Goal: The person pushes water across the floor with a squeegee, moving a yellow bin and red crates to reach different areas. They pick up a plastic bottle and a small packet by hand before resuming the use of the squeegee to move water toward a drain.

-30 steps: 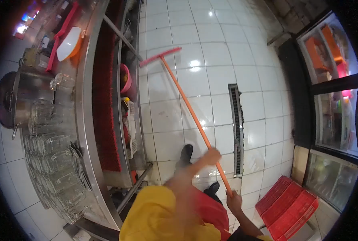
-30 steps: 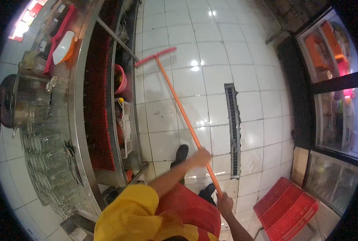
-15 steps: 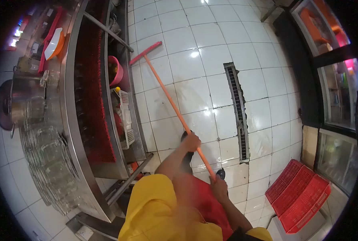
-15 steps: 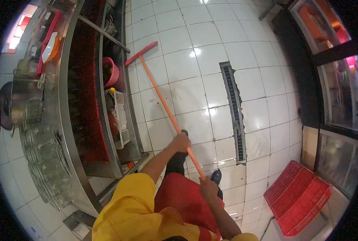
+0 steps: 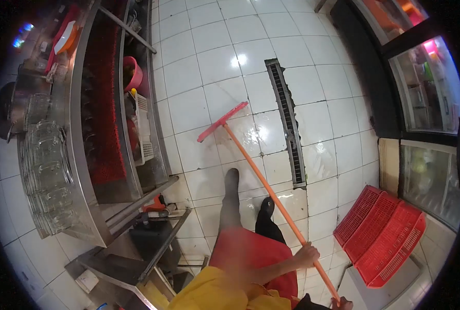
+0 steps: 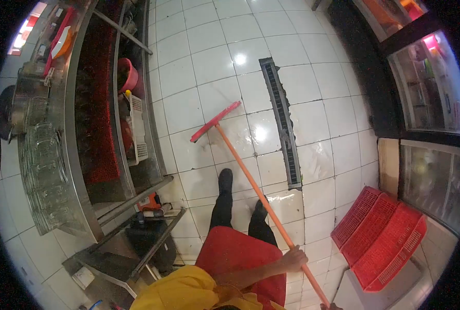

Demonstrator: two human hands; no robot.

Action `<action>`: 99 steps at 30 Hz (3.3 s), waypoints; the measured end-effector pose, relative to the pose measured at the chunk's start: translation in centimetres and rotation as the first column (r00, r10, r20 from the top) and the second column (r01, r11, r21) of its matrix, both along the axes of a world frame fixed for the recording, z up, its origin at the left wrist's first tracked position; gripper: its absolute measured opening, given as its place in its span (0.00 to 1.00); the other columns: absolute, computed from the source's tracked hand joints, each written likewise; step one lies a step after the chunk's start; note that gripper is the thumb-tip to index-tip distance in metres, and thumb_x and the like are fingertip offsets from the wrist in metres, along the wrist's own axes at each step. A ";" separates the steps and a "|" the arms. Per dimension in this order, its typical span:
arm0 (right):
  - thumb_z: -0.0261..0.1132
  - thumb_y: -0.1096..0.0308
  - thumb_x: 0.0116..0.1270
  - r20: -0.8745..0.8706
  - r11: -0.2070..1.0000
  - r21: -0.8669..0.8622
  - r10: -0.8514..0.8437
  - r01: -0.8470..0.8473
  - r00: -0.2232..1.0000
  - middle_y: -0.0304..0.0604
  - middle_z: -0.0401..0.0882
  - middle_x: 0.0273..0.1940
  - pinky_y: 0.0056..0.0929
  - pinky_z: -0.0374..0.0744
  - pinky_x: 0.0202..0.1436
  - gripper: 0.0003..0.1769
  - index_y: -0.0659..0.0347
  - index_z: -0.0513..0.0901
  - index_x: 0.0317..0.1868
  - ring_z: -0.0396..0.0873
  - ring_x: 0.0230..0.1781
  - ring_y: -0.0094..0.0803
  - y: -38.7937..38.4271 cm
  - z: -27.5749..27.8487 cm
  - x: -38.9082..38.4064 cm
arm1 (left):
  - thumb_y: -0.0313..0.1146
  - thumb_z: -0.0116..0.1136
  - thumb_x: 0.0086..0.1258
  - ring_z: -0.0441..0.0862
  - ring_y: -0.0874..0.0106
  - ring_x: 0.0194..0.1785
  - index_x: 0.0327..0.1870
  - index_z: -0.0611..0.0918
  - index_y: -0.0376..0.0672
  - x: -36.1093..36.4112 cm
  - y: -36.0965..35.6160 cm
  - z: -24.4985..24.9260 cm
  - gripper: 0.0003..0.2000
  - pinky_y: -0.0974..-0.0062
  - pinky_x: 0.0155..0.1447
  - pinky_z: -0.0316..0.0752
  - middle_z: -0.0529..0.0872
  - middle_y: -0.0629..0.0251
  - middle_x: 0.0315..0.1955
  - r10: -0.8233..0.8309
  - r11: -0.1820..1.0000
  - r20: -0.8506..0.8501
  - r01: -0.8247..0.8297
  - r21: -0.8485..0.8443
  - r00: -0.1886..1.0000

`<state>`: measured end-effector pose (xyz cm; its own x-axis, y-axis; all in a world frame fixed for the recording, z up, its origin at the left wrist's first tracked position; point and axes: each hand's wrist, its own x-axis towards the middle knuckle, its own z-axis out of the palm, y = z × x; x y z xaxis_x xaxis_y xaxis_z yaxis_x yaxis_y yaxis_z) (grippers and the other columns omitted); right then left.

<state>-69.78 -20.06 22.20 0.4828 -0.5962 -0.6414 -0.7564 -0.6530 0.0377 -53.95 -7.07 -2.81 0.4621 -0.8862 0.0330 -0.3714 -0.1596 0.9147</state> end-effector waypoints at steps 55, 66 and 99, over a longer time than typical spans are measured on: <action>0.60 0.42 0.54 0.077 1.000 -0.013 0.014 -0.013 0.997 0.51 0.71 0.11 0.39 0.67 0.17 0.31 0.65 0.77 0.15 0.71 0.11 0.43 -2.5 -11.6 -13.8 | 0.30 0.53 0.46 0.73 0.61 0.27 0.18 0.74 0.44 -9.5 -3.4 -8.1 0.03 0.63 0.35 0.67 0.73 0.60 0.18 -0.109 0.969 0.198 0.060 0.241 0.974; 0.47 0.54 0.65 0.374 0.842 0.528 -0.113 -0.111 0.920 0.61 0.76 0.30 0.48 0.71 0.39 0.23 0.68 0.76 0.29 0.74 0.36 0.57 14.1 -22.2 21.5 | 0.33 0.56 0.51 0.75 0.66 0.42 0.26 0.80 0.46 28.9 14.4 -17.1 0.04 0.62 0.53 0.65 0.80 0.66 0.29 -0.277 0.588 0.765 -0.527 0.613 0.581; 0.56 0.66 0.64 0.199 0.752 0.640 -0.359 0.156 0.912 0.29 0.67 0.19 0.20 0.60 0.14 0.14 0.60 0.75 0.49 0.60 0.14 0.15 0.0 -8.7 -15.9 | 0.32 0.60 0.38 0.75 0.60 0.30 0.15 0.78 0.45 -10.5 0.4 -6.1 0.04 0.63 0.39 0.68 0.77 0.60 0.19 0.108 0.912 0.560 -0.306 0.273 0.821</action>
<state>-85.65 -20.07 13.53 0.5905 -0.2676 -0.7614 -0.8061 -0.2408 -0.5405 -64.45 -6.66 -8.87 0.6348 -0.7715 0.0431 -0.6967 -0.5473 0.4638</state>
